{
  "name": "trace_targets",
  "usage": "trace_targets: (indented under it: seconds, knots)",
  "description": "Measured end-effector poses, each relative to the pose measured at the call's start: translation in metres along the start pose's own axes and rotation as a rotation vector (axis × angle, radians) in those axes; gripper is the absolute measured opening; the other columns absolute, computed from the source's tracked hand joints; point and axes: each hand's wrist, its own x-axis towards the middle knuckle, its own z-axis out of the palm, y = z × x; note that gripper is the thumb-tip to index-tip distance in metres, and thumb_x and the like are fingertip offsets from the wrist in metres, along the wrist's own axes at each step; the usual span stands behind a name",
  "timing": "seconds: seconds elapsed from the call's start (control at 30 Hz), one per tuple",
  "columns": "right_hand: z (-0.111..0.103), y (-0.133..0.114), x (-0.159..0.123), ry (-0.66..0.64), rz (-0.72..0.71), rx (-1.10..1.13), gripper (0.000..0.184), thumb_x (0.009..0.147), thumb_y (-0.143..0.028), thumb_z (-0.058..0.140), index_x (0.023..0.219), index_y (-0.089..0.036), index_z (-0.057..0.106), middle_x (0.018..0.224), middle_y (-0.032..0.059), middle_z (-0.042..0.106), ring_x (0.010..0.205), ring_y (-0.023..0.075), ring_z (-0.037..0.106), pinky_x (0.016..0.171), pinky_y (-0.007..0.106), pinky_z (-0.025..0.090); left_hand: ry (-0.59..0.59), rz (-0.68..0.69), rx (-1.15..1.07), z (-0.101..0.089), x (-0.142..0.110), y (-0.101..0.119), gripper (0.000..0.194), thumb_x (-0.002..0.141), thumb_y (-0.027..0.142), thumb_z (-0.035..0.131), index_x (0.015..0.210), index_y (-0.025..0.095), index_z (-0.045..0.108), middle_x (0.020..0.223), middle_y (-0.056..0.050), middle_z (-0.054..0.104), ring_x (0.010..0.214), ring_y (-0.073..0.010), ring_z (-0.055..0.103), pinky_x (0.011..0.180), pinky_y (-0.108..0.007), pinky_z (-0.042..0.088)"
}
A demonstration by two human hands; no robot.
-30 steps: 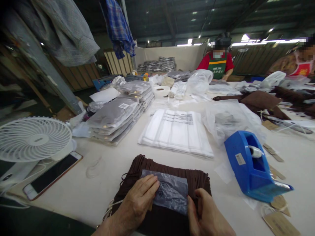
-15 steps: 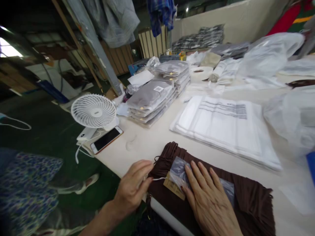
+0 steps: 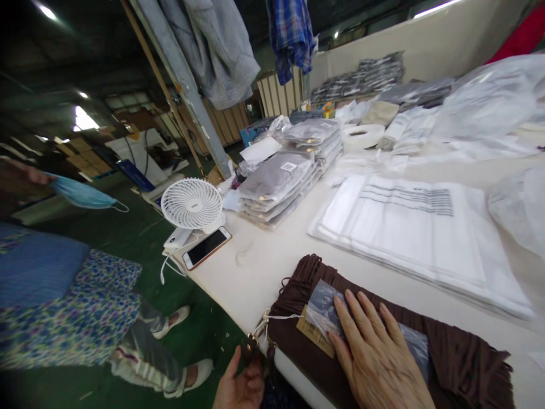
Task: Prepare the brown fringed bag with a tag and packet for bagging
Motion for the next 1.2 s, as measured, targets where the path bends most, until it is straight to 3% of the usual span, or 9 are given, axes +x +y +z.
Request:
trace_targets:
  seconds: [0.13,0.3,0.4,0.5,0.63,0.7,0.87,1.07,1.2]
  knots:
    - [0.002,-0.001,-0.001,-0.002,0.041,-0.043,0.040,0.084,-0.013,0.030,0.105,-0.016,0.063,0.122,0.0160,0.057,0.135,0.0365,0.017,0.092,0.056,0.035,-0.023,0.327,-0.019,0.014,-0.020,0.031,0.019,0.086,0.012,0.047,0.068,0.015,0.050,0.067,-0.003,0.061,0.040,-0.0043,0.040,0.036,-0.013,0.028]
    - [0.009,-0.006,-0.005,-0.052,0.175,-0.042,0.042,0.090,-0.025,0.033,0.122,-0.006,0.053,0.129,0.0180,0.052,0.122,0.0346,0.043,0.097,0.053,0.035,-0.378,1.030,0.555,0.048,-0.074,0.058,0.026,0.065,0.023,0.076,0.081,0.018,0.057,0.079,-0.002,0.066,0.054,-0.0096,0.052,0.045,-0.017,0.041]
    - [0.010,-0.008,-0.006,-0.060,0.239,0.002,0.046,0.092,-0.031,0.033,0.129,-0.008,0.047,0.131,0.0170,0.050,0.121,0.0318,0.045,0.098,0.051,0.036,-0.542,1.303,1.102,0.089,-0.094,0.039,0.020,0.070,0.024,0.073,0.085,0.019,0.060,0.074,-0.001,0.066,0.062,-0.0139,0.059,0.052,-0.020,0.046]
    - [0.006,-0.005,-0.006,-0.023,0.309,0.063,0.055,0.093,-0.031,0.030,0.142,-0.007,0.022,0.131,0.0164,0.050,0.121,0.0268,0.046,0.097,0.046,0.040,-0.865,1.479,1.588,0.126,-0.086,0.004,0.013,0.078,0.021,0.061,0.090,0.016,0.062,0.072,-0.002,0.065,0.061,-0.0141,0.058,0.058,-0.023,0.047]
    - [0.001,-0.001,-0.006,0.058,0.373,0.102,0.058,0.093,-0.022,0.025,0.144,-0.006,0.003,0.127,0.0139,0.054,0.116,0.0178,0.052,0.092,0.034,0.046,-1.241,1.570,1.759,0.152,-0.056,-0.028,0.019,0.083,0.019,0.045,0.089,0.013,0.062,0.074,-0.006,0.064,0.066,-0.0169,0.058,0.060,-0.027,0.046]
    - [0.002,-0.002,-0.006,0.035,0.347,0.082,0.058,0.093,-0.022,0.028,0.145,-0.007,0.007,0.128,0.0131,0.054,0.117,0.0189,0.051,0.094,0.035,0.044,-1.200,1.453,1.710,0.157,-0.050,-0.026,0.016,0.080,0.021,0.051,0.089,0.014,0.063,0.074,-0.004,0.063,0.064,-0.0151,0.056,0.060,-0.025,0.044]
    - [0.009,-0.004,-0.007,-0.024,0.302,0.017,0.060,0.092,-0.032,0.035,0.143,-0.004,0.017,0.129,0.0145,0.053,0.118,0.0254,0.049,0.098,0.042,0.037,-0.782,1.114,1.364,0.149,-0.059,0.017,0.017,0.071,0.029,0.068,0.082,0.016,0.063,0.059,0.003,0.055,0.052,-0.0087,0.045,0.048,-0.018,0.035]
    - [0.011,-0.001,-0.008,0.014,0.201,-0.025,0.059,0.092,-0.032,0.032,0.142,-0.002,0.021,0.126,0.0167,0.054,0.114,0.0289,0.051,0.099,0.044,0.033,-0.446,0.916,0.575,0.096,-0.050,0.056,0.034,0.054,0.027,0.080,0.080,0.012,0.063,0.068,-0.004,0.066,0.044,-0.0067,0.046,0.043,-0.017,0.036]
    - [0.012,-0.001,-0.012,-0.017,0.144,-0.030,0.053,0.092,-0.027,0.031,0.137,-0.001,0.031,0.127,0.0183,0.053,0.118,0.0311,0.048,0.100,0.047,0.032,-0.273,0.781,0.334,0.058,-0.036,0.063,0.027,0.053,0.023,0.077,0.072,0.012,0.061,0.065,-0.004,0.065,0.046,-0.0079,0.049,0.042,-0.016,0.037]
